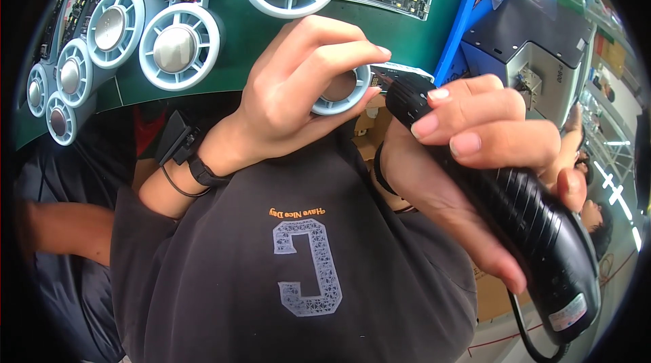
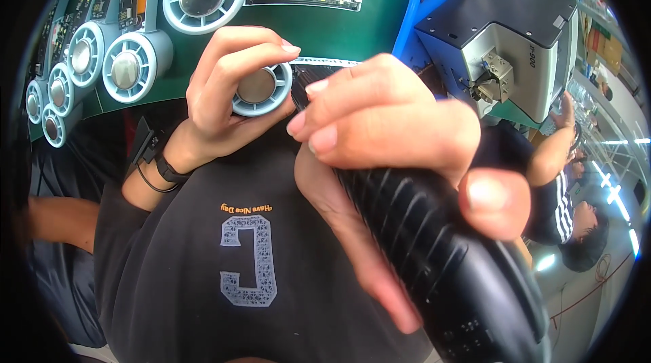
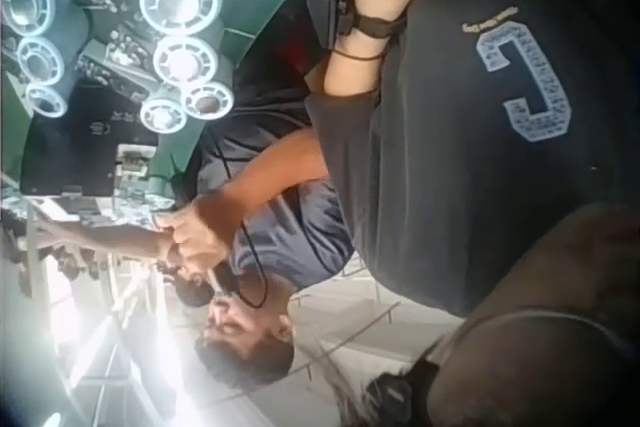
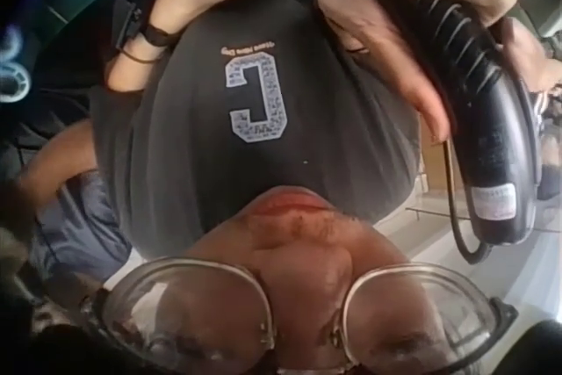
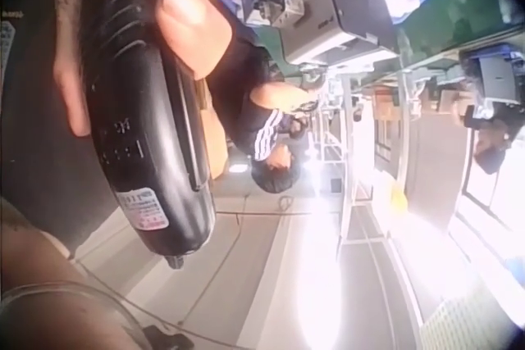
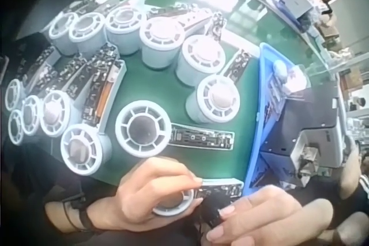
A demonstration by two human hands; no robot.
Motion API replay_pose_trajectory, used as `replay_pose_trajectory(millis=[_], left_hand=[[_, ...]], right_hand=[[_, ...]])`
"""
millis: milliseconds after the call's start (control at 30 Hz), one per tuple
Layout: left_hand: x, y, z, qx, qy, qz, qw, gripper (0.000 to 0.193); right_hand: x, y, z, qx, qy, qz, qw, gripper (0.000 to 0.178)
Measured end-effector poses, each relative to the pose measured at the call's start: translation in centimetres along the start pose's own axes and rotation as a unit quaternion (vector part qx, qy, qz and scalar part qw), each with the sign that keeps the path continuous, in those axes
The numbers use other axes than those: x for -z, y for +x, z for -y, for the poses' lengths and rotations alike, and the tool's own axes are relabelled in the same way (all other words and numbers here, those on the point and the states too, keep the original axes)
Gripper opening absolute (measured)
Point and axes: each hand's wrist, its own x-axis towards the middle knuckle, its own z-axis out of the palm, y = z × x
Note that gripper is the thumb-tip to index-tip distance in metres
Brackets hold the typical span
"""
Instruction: The person assembles handheld fans by fitting a circuit board into a fan housing and driving a screw into the assembly with a power screwdriver. They repeat this process for multiple units, setting each completed fan aside on the workbench.
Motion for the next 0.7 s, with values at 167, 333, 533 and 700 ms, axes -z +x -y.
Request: replay_pose_trajectory(millis=[167,333,533,700], left_hand=[[1.2,0.1,0.2,-0.028,0.024,0.062,0.997,0.058],[1.1,0.7,-0.5,-0.018,0.041,0.066,0.997,0.057],[0.3,0.9,-1.2,-0.035,0.083,0.076,0.993,0.06],[0.0,0.9,-1.3,-0.033,0.124,0.073,0.989,0.061]], right_hand=[[1.0,0.2,-0.3,-0.023,0.077,-0.005,0.997,0.086],[0.5,-1.1,-0.8,0.003,0.022,-0.177,0.984,0.085],[10.4,3.6,3.8,0.084,-0.09,-0.204,0.971,0.088],[16.3,5.7,2.5,0.097,-0.212,-0.194,0.953,0.09]])
